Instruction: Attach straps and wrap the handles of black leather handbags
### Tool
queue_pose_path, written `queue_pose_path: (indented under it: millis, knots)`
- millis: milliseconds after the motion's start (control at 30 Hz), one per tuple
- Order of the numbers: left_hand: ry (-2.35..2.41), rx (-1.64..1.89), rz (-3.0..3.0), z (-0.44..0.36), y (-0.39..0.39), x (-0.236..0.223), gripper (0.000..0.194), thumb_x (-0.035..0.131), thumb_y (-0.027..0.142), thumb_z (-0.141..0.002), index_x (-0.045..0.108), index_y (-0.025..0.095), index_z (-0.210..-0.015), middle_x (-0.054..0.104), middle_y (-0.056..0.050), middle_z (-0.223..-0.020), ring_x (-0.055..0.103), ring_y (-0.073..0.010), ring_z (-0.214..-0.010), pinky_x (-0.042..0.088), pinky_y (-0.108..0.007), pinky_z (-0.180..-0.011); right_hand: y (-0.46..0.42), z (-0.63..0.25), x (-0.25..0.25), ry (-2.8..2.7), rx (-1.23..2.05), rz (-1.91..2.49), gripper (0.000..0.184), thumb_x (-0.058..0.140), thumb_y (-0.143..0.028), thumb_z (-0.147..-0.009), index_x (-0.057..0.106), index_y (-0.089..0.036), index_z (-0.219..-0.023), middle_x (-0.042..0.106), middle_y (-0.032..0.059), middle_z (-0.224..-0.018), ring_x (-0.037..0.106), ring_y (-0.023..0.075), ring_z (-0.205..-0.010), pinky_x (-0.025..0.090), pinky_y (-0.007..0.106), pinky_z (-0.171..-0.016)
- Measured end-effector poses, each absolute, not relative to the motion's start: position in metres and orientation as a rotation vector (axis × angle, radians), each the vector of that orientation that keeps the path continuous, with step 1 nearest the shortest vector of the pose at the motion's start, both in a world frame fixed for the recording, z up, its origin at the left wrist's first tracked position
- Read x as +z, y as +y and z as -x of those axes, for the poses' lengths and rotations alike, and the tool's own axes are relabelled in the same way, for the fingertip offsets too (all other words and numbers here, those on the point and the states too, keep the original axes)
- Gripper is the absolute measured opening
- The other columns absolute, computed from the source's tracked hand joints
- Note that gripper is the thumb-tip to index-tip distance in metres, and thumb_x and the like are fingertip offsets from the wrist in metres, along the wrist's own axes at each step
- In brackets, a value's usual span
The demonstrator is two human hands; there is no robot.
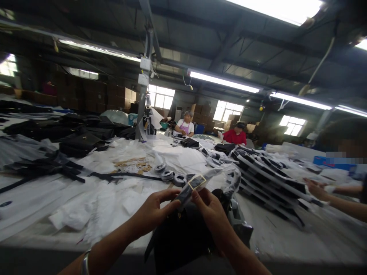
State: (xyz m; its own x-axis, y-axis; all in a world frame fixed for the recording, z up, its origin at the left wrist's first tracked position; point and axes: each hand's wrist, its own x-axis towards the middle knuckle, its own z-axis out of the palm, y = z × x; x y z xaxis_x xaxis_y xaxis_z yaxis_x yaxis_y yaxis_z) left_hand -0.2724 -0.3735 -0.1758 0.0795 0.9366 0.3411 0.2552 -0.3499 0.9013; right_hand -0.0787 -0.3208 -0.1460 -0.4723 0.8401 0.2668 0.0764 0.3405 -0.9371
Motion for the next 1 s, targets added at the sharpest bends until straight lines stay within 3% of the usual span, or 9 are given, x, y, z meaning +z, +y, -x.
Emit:
queue_pose_path:
  millis: [100,233,333,467,667,833,1000]
  knots:
    - [1.271,1.234,-1.759,0.275,-0.370,-0.182,0.027,0.065,0.040,-0.086,0.073,0.023,-0.105,0.074,-0.004,-0.103,0.065,-0.0268,-0.102,0.047,-0.036,-0.095,-0.321,0.083,-0.142,-1.661,1.326,0.753,0.052,0.056,-0.055,-0.088,0.063,-0.019,-0.124,0.071,0.0080,-0.116,0.064,0.0298,-0.109,0.048,0.044,-0.098]
    - [1.341,1.315,-1.770,0.288,-0.371,-0.202,0.022,0.065,0.038,-0.086,0.073,0.025,-0.101,0.058,-0.006,-0.134,0.049,-0.0291,-0.127,0.037,-0.039,-0.109,-0.313,0.085,-0.144,-1.665,1.368,0.735,0.054,0.051,-0.057,-0.090,0.065,-0.015,-0.122,0.074,0.0093,-0.106,0.068,0.0286,-0.101,0.051,0.043,-0.093]
    - [1.304,1.380,-1.631,0.292,-0.383,-0.218,0.025,0.060,0.038,-0.090,0.067,0.025,-0.110,0.049,-0.007,-0.142,0.044,-0.0289,-0.132,0.044,-0.038,-0.105,-0.312,0.078,-0.150,-1.876,1.225,0.739,0.049,0.047,-0.055,-0.092,0.067,-0.017,-0.117,0.074,0.0083,-0.103,0.070,0.0255,-0.094,0.052,0.038,-0.088]
    - [1.407,1.455,-1.444,0.285,-0.409,-0.241,0.035,0.061,0.037,-0.089,0.056,0.025,-0.122,0.062,-0.009,-0.124,0.060,-0.0266,-0.115,0.054,-0.037,-0.092,-0.331,0.063,-0.162,-2.143,0.850,0.815,0.034,0.052,-0.046,-0.093,0.069,-0.022,-0.110,0.075,0.0065,-0.100,0.069,0.0240,-0.092,0.052,0.033,-0.081]
    - [1.518,1.452,-1.391,0.277,-0.426,-0.269,0.023,0.070,0.034,-0.081,0.066,0.023,-0.101,0.069,-0.004,-0.104,0.065,-0.0241,-0.102,0.055,-0.033,-0.089,-0.351,0.066,-0.185,-2.444,0.400,0.786,0.028,0.066,-0.024,-0.083,0.067,-0.024,-0.111,0.073,0.0065,-0.105,0.066,0.0282,-0.097,0.045,0.041,-0.090]
    - [1.521,1.436,-1.343,0.280,-0.420,-0.267,0.026,0.071,0.040,-0.079,0.066,0.020,-0.095,0.069,-0.004,-0.097,0.065,-0.0242,-0.097,0.053,-0.032,-0.085,-0.334,0.081,-0.192,-2.470,0.327,0.722,0.016,0.060,-0.016,-0.086,0.070,-0.026,-0.094,0.075,0.0014,-0.088,0.067,0.0227,-0.087,0.044,0.037,-0.086]
    - [1.491,1.316,-1.236,0.293,-0.421,-0.270,0.041,0.067,0.055,-0.078,0.066,0.017,-0.094,0.066,-0.001,-0.075,0.063,-0.0175,-0.071,0.049,-0.027,-0.065,-0.323,0.085,-0.193,-2.225,0.165,0.735,0.018,0.059,-0.016,-0.087,0.068,-0.022,-0.100,0.074,0.0047,-0.092,0.067,0.0238,-0.088,0.048,0.039,-0.085]
